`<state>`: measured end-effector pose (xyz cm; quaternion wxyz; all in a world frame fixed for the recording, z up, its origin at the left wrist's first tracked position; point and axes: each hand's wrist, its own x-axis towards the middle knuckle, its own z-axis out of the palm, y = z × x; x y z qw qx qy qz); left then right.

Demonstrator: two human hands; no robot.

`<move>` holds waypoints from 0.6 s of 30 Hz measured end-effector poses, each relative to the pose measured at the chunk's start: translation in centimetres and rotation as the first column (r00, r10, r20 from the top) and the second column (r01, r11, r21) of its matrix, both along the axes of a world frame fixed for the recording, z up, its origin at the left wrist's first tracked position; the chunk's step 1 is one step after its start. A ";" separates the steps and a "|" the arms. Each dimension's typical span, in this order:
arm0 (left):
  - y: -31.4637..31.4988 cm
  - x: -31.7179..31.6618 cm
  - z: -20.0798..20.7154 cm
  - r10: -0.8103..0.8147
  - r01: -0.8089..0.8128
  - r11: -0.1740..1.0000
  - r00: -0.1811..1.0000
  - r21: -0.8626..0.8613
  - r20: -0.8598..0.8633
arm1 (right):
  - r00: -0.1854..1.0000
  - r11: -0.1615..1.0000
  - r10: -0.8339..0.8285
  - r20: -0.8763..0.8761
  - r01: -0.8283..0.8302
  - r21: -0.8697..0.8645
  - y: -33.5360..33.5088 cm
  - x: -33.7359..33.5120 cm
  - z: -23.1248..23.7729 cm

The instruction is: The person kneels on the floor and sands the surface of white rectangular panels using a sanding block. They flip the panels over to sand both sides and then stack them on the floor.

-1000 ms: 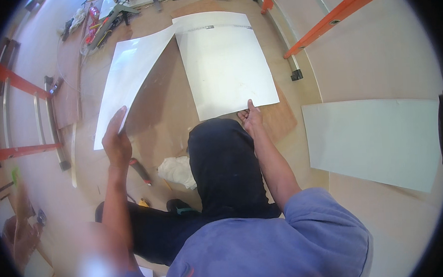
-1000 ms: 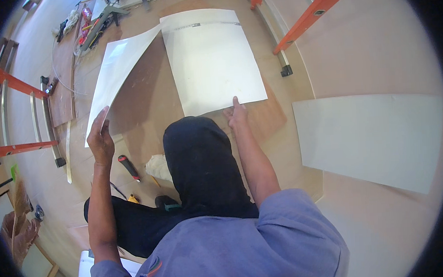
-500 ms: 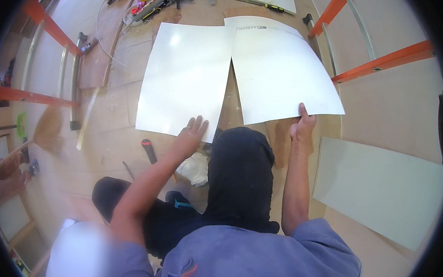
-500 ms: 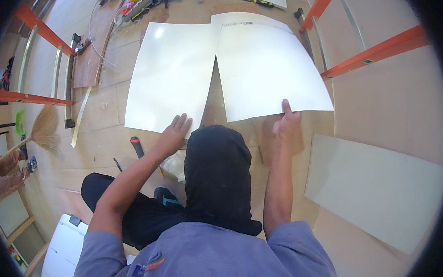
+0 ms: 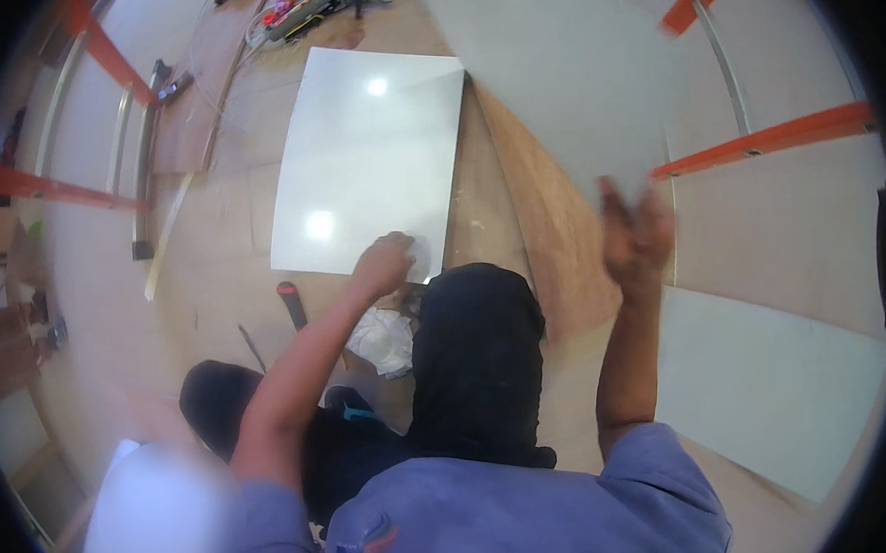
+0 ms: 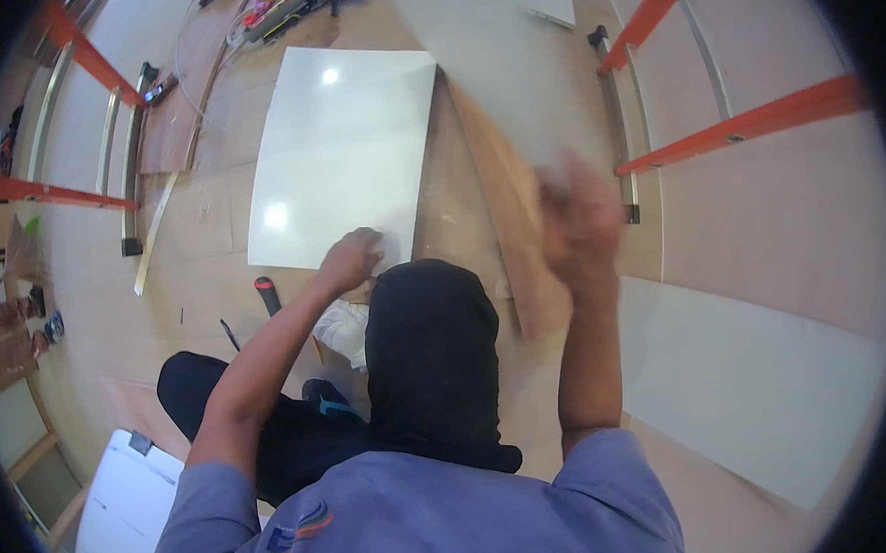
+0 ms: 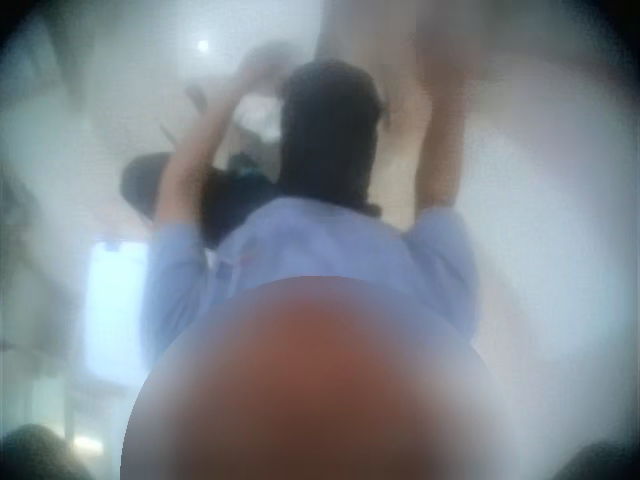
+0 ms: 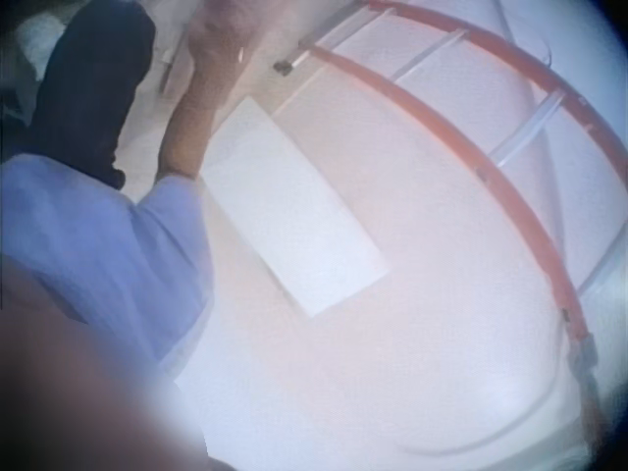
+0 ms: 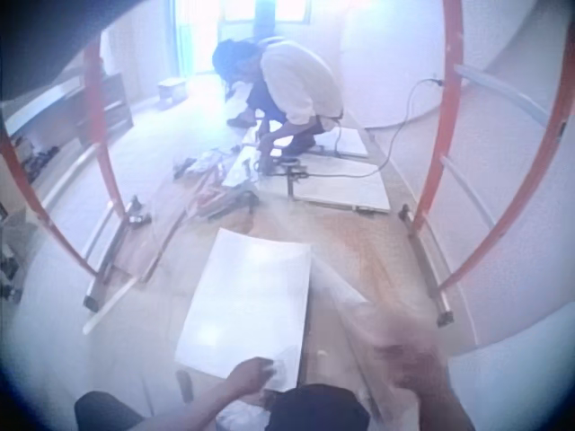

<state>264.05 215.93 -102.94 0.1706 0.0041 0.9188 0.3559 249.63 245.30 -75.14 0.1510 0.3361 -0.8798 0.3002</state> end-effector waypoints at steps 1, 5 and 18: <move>-0.7 -0.5 0.7 0.047 -0.051 0.997 0.996 0.058 0.069 | 0.975 0.974 0.212 0.063 -0.206 -0.091 -1.7 0.0 -0.8; -4.6 -1.2 3.1 0.369 -0.737 -0.094 0.599 0.669 0.711 | 0.565 0.733 0.663 0.491 -0.622 -0.273 -9.7 -1.4 -4.7; -9.2 6.3 -1.8 0.573 -0.836 0.149 0.509 0.529 0.643 | 0.805 0.987 -0.108 0.584 0.018 0.157 -3.9 2.9 -30.2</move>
